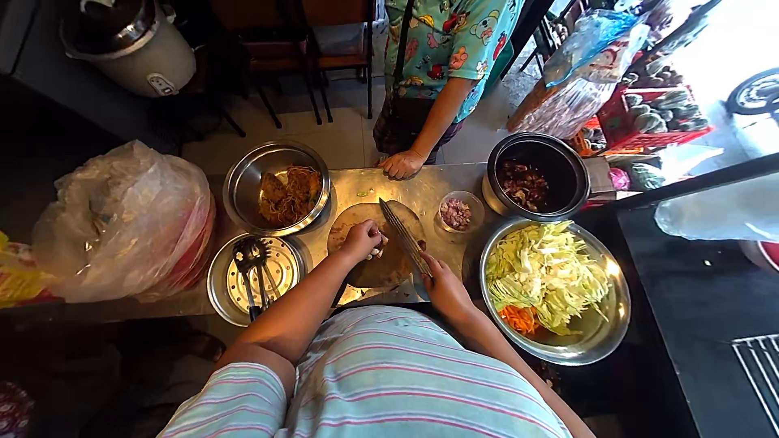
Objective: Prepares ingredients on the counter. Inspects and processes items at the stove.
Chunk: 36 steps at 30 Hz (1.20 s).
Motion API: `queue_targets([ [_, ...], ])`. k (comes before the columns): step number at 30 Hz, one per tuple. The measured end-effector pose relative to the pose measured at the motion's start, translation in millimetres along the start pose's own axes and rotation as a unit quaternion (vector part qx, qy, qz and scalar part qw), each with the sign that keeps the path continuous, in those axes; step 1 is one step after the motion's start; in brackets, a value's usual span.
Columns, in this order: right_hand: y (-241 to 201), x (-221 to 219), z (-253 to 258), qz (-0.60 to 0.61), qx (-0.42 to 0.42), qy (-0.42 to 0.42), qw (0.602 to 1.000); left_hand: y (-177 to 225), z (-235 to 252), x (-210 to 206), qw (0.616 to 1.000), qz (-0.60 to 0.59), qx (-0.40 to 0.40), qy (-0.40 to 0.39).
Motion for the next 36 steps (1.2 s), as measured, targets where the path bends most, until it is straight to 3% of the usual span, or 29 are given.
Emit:
queue_targets([
  [3,-1.4,-2.6,-0.3,-0.021,-0.008,-0.008,1.000,13.3,-10.3,8.4,0.998,-0.035,-0.027,0.038],
  [7,4.6,-4.4,-0.8,-0.031,-0.010,-0.012,0.999,62.0,-20.0,23.4,0.989,-0.054,-0.126,0.051],
  [10,8.3,-4.3,-3.9,-0.025,-0.016,-0.026,0.999,134.6,-4.9,14.6,0.970,0.020,-0.240,0.037],
  [13,11.2,-1.6,-11.4,-0.027,-0.012,-0.027,0.999,221.0,31.0,-21.1,0.939,0.153,-0.307,0.021],
  [17,18.3,2.6,-21.8,-0.039,0.003,-0.008,0.999,296.1,100.6,-92.0,0.916,0.270,-0.297,-0.027],
  [21,18.9,3.9,-24.6,-0.042,-0.015,-0.037,0.998,313.4,129.8,-145.5,0.890,0.371,-0.207,-0.164],
  [24,19.9,3.4,-25.7,-0.041,-0.009,-0.034,0.999,326.3,124.9,-148.1,0.888,0.384,-0.199,-0.155],
  [27,18.6,5.3,-24.5,-0.040,-0.002,-0.022,0.999,316.7,119.4,-126.1,0.863,0.354,-0.329,-0.147],
  [29,18.5,3.7,-21.3,-0.038,0.012,-0.008,0.999,292.7,88.3,-82.5,0.870,0.284,-0.379,-0.139],
  [31,17.9,1.4,-15.4,-0.036,0.013,0.003,0.999,252.6,46.4,-27.0,0.902,0.242,-0.344,-0.097],
  [33,14.2,-2.0,-8.4,-0.044,-0.008,-0.009,0.999,187.5,13.3,16.5,0.939,0.224,-0.253,-0.065],
  [36,6.4,-12.9,2.5,-0.063,-0.028,-0.018,0.997,69.4,-22.1,36.6,0.972,0.209,-0.093,-0.061],
])
Point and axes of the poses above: each hand's wrist, its own z-axis towards the middle knuckle, its own x-axis out of the back of the hand, y = z × x, the point moved 4 cm from there along z, towards the middle knuckle, and after that the axes turned 2 degrees about -z, right-handed, at the moved point
